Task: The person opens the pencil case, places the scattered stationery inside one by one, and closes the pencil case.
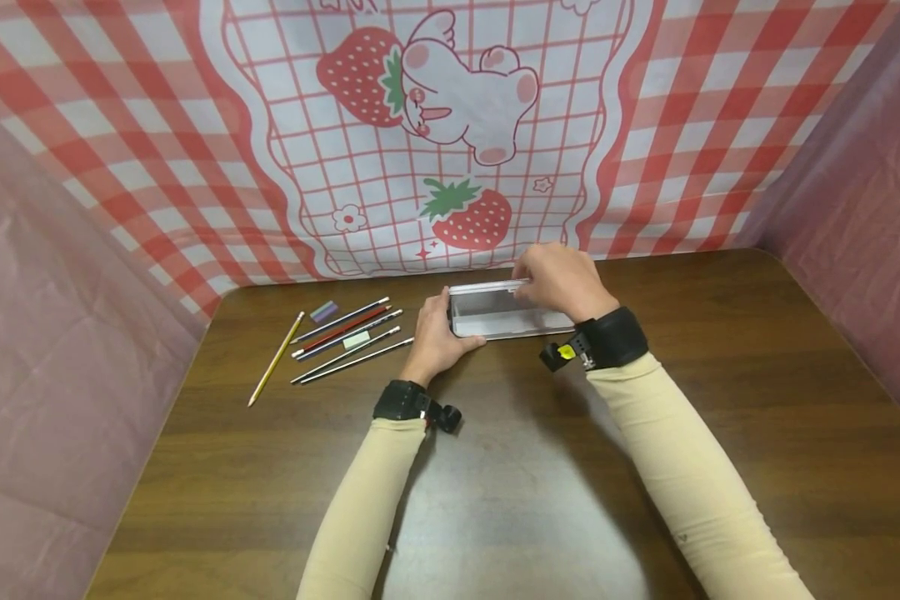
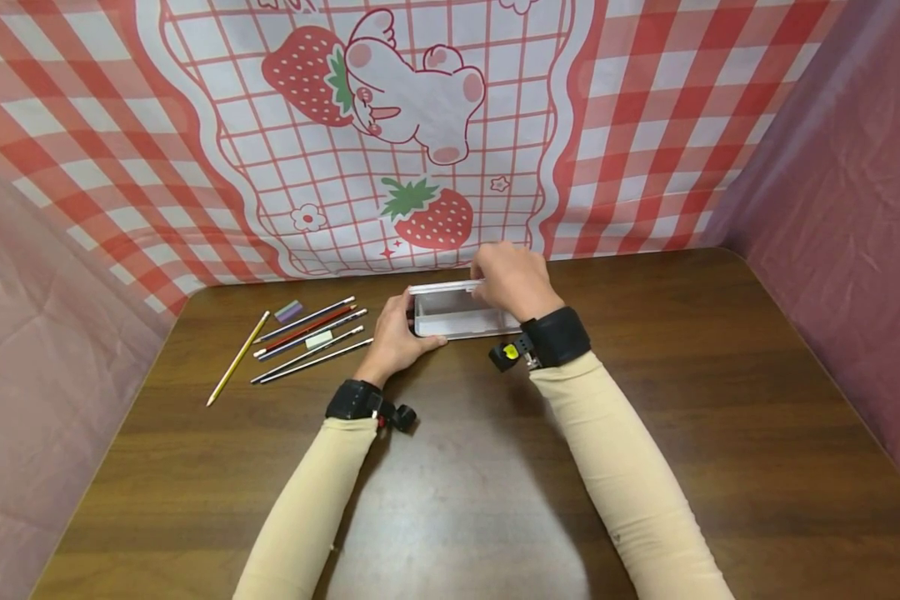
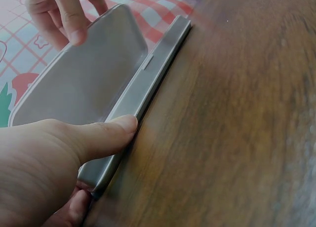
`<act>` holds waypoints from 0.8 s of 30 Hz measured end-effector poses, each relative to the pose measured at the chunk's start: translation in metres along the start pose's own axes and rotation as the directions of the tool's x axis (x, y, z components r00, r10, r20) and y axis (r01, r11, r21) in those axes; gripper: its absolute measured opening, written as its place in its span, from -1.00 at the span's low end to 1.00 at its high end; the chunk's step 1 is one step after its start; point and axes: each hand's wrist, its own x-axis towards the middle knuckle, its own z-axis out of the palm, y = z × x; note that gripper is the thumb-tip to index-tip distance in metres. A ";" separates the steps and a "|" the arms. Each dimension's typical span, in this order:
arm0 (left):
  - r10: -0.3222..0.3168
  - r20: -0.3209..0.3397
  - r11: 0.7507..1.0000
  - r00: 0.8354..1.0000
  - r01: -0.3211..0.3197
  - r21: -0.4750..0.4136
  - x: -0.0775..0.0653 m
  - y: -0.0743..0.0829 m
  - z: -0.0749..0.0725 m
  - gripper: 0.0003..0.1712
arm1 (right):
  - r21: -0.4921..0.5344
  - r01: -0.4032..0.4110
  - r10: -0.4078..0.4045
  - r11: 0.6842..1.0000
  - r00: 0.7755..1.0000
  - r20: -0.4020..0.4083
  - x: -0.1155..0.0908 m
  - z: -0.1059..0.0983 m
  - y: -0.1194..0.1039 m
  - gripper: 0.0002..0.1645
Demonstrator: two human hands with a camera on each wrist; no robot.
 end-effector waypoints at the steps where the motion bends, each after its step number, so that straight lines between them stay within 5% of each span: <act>1: 0.003 -0.001 1.000 1.000 -0.003 -0.001 0.000 0.000 0.000 0.31 | 0.003 0.003 -0.003 1.000 1.000 -0.025 0.000 0.000 0.000 -0.70; 12: 0.026 -0.009 1.000 1.000 -0.026 -0.006 0.001 -0.002 0.000 0.27 | -0.041 0.033 -0.041 0.999 0.975 -0.217 0.005 0.004 0.001 -0.75; 24: 0.020 -0.006 1.000 1.000 -0.020 0.013 0.001 -0.002 0.001 0.25 | -0.048 0.035 -0.051 0.998 0.921 -0.387 0.012 0.014 0.006 -0.83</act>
